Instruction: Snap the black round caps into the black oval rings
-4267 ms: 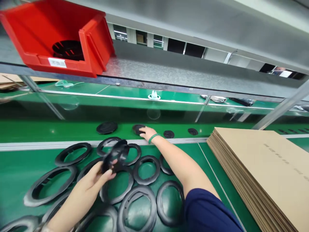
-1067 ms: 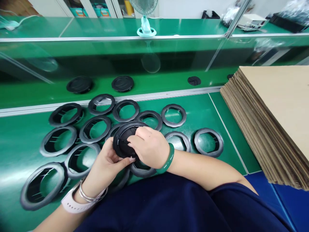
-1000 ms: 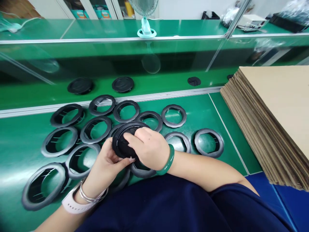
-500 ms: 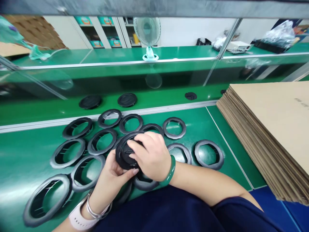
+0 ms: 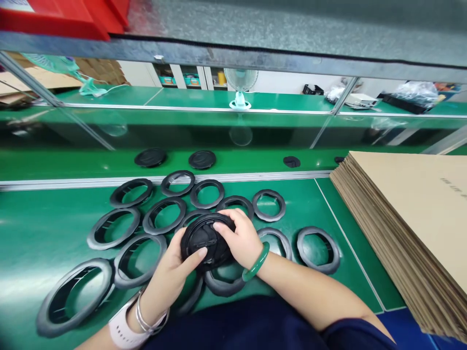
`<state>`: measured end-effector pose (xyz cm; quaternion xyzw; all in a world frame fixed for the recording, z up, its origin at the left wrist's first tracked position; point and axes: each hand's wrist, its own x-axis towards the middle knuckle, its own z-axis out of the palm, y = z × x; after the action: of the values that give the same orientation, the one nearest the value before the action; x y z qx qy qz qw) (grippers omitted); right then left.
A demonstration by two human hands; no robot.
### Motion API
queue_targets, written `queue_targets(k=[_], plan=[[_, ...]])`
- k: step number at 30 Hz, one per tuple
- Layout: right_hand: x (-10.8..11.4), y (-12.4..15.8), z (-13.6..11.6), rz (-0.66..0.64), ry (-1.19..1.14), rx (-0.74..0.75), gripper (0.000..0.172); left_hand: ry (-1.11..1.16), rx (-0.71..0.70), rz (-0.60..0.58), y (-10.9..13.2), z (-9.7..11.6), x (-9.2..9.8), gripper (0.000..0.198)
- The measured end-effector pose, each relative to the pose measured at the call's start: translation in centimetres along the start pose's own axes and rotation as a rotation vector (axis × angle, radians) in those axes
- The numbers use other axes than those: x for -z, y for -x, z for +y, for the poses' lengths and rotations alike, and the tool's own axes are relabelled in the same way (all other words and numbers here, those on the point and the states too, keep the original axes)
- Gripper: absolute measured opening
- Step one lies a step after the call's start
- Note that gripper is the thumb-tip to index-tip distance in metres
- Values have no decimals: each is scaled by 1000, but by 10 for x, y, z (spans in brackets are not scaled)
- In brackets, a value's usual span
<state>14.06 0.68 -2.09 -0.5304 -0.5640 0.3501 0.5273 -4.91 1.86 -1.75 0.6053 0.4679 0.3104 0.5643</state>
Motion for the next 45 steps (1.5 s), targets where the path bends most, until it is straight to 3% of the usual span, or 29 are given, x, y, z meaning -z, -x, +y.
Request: queue_targets(k=[20,22,25,27,36,38,41,43,45], plan=[[-2,0,1,99,-2,-15,9,-133,-67,20,3,-2,-4,34],[1,-1,-2,8,-52,-55,12,-116,-63,28,2,-2,-4,34],[8,-3,-9,-176,-142,-147,34,-70,-65,32,0,0,-2,34],[10,-2,-13,-213,-118,-171,44,-60,-72,29,0,1,-1,33],[-1,8,-9,-99,-57,-131,38,-165,-79,17,6,1,-3,27],[0,6,-7,-113,-122,-151,36,-160,-97,6,5,1,1,30],[8,-3,-6,-50,-360,-206,40,46,-128,-48,-2,6,15,46],[17,-12,-4,73,-579,-268,44,180,-137,33,-10,10,29,49],[26,-21,-3,176,-732,-333,46,175,-132,206,-18,14,45,45]])
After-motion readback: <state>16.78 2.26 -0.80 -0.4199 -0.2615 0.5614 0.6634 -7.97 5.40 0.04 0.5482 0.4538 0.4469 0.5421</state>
